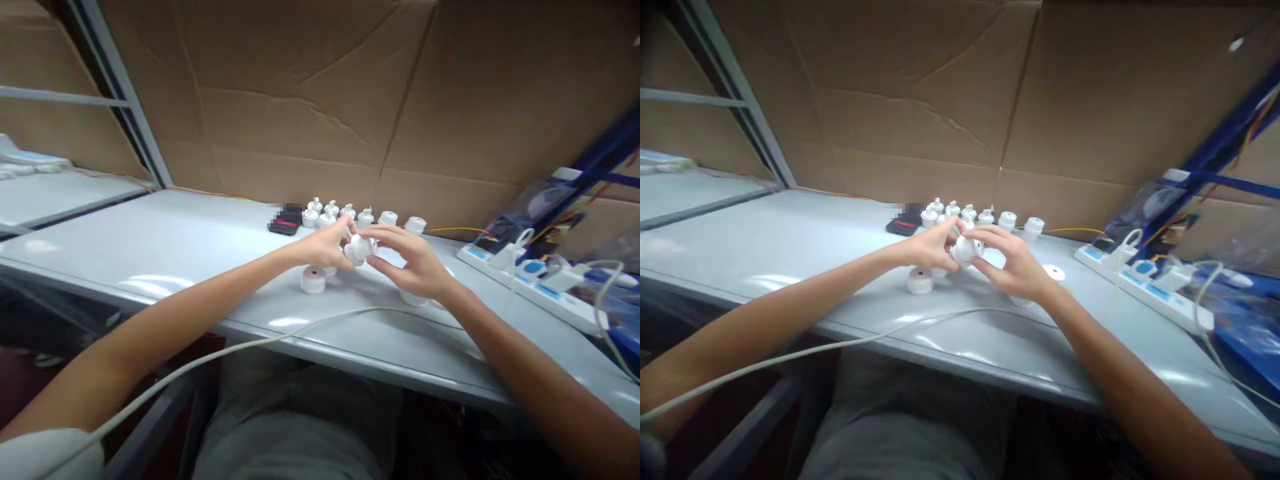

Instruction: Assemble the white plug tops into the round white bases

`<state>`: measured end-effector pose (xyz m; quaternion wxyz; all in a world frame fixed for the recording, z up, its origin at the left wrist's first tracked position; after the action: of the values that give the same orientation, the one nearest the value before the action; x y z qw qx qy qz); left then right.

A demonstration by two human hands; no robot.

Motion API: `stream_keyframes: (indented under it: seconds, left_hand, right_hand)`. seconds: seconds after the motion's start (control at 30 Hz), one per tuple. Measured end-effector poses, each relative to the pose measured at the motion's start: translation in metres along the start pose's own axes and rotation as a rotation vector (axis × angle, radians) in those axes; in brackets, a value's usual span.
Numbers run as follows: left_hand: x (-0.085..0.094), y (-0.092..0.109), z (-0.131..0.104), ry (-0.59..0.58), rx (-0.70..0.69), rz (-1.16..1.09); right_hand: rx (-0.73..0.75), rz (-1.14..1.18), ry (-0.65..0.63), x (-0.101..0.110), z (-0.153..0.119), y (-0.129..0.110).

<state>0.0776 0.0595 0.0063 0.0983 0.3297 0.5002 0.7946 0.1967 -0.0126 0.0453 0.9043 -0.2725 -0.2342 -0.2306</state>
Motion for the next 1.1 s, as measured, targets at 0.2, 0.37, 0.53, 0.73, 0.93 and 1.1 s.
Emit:
stream_keyframes:
  seconds: [0.2,0.37,0.53,0.73,0.93,1.1]
  left_hand:
    - [0.009,0.008,-0.002,0.035,0.043,-0.029]
    - [0.012,0.016,-0.004,0.044,0.086,-0.255]
    - [0.017,0.022,-0.002,0.085,0.086,-0.538]
    - [0.018,0.029,-0.003,0.055,0.074,-0.577]
    - [0.02,0.031,-0.003,0.051,0.053,-0.572]
    - [0.022,0.034,-0.004,0.059,0.045,-0.544]
  right_hand:
    - [-0.074,-0.007,-0.016,-0.001,-0.003,0.001]
    - [-0.165,0.123,0.066,0.009,-0.001,0.004]
    - [-0.164,0.146,0.141,0.015,0.0,0.003]
    - [-0.136,0.107,0.259,0.022,-0.001,0.0]
    - [-0.052,0.029,0.285,0.026,-0.001,-0.01]
    - [0.01,-0.031,0.307,0.028,-0.002,-0.018]
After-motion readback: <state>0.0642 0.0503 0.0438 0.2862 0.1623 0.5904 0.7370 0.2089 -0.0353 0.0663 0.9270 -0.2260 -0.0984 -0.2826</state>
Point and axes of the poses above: each hand's wrist, its own z-axis towards the middle knuckle, its own x-axis out of the back of the hand, y = z × x, the point moved 9 cm from there along z, towards the middle knuckle, and after that the axes turned 11 degrees about y, right-handed, at the moved point
